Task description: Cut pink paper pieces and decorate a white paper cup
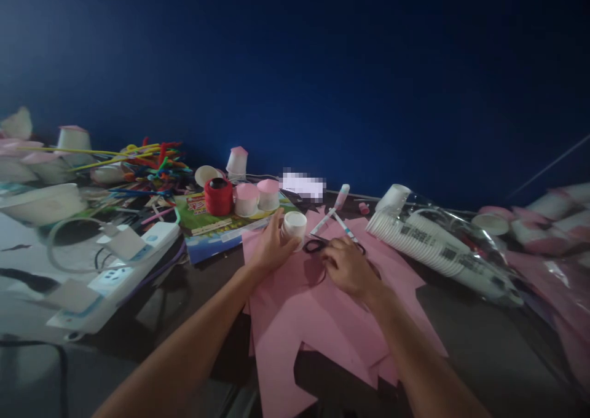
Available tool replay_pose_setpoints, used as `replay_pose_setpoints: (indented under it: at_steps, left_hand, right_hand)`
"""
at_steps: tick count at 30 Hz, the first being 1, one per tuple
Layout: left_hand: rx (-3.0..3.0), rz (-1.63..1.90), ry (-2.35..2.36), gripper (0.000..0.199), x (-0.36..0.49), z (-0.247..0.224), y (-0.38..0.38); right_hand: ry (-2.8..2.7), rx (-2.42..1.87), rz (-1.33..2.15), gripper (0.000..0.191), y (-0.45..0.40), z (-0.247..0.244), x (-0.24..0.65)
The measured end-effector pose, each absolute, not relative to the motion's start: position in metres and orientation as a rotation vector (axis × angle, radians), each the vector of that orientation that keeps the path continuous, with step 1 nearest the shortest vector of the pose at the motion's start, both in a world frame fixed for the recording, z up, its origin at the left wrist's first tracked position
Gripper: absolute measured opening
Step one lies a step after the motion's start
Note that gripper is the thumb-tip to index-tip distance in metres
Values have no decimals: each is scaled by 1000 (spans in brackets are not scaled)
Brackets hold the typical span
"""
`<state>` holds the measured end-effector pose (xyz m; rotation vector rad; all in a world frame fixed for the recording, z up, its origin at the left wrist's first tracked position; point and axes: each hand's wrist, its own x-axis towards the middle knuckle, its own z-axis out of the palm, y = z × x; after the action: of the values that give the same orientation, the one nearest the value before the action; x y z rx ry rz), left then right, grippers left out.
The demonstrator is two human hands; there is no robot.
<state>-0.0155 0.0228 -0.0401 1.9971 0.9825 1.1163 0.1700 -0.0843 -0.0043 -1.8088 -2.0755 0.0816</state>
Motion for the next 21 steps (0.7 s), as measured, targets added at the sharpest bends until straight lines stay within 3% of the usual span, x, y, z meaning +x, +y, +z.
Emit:
replay_pose_setpoints:
  at_steps: [11,18,21]
  left_hand:
    - [2100,1078,1033,78,-18,-28,13]
    - [2001,1093,934,74,-21,-29,17]
    - [1995,1188,916,69,-22,-25,15]
  right_hand:
    - [-1984,-2193,-42,25,-89,0,145]
    - [-1720,-2098,271,4,-83,-4,155]
    - [-1498,-1912,439,6,-81,-5,169]
